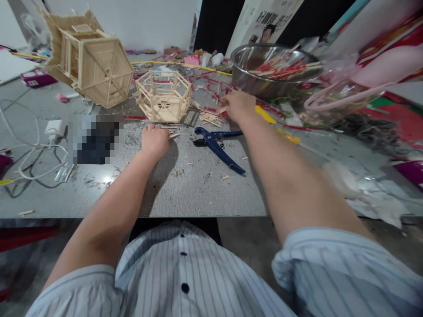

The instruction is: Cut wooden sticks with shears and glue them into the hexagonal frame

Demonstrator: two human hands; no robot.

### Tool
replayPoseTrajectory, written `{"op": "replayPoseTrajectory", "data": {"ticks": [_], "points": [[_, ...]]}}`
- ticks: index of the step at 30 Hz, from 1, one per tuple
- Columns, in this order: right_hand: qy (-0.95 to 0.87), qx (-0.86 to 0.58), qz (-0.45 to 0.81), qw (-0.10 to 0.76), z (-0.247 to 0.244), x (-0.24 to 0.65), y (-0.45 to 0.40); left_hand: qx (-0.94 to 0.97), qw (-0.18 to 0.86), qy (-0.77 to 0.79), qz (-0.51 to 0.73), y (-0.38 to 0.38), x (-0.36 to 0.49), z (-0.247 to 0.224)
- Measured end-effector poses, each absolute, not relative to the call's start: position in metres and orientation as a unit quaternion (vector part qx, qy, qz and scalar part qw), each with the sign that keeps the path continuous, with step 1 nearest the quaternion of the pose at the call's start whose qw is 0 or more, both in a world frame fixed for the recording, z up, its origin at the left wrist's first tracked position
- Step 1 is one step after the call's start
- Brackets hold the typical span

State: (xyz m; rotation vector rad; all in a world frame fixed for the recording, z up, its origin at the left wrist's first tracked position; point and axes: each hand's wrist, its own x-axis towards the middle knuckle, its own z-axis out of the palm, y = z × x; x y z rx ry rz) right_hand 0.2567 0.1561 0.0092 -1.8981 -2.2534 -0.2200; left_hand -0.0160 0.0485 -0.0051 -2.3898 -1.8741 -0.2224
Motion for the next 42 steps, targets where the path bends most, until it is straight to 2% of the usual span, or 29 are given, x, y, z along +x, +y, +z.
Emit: {"op": "replayPoseTrajectory", "data": {"ticks": [5,8,11,14,18,20,24,29,37,42], "points": [[-0.682,-0.664,-0.065,0.299,0.043,0.248,0.131,-0.776,0.036,-0.609,-0.158,0.047,-0.012,-0.001],[-0.689,-0.551,-0.022,0.470,0.055,0.241,0.100,-0.781,0.031,-0.581,-0.228,0.044,-0.009,0.002],[-0.663,-0.399,0.094,0.627,0.053,0.232,0.065,-0.792,0.029,-0.538,-0.287,0.037,-0.003,0.004],[-0.594,-0.343,0.252,0.683,0.044,0.226,0.040,-0.814,-0.014,-0.484,-0.322,0.026,0.010,0.004],[-0.509,-0.387,0.335,0.692,0.029,0.225,0.030,-0.830,-0.211,-0.453,-0.247,0.011,0.032,-0.006],[-0.491,-0.409,0.366,0.676,0.019,0.226,0.033,-0.817,-0.255,-0.463,-0.230,0.007,0.040,-0.011],[-0.518,-0.441,0.417,0.603,0.001,0.223,0.036,-0.792,-0.313,-0.447,-0.275,0.007,0.045,-0.015],[-0.538,-0.500,0.404,0.546,-0.007,0.216,0.034,-0.775,-0.334,-0.447,-0.297,0.008,0.043,-0.013],[-0.532,-0.467,0.455,0.540,-0.014,0.208,0.035,-0.759,-0.351,-0.464,-0.293,0.007,0.043,-0.006],[-0.555,-0.411,0.516,0.507,-0.018,0.196,0.030,-0.757,-0.358,-0.455,-0.305,0.009,0.041,-0.006]]}}
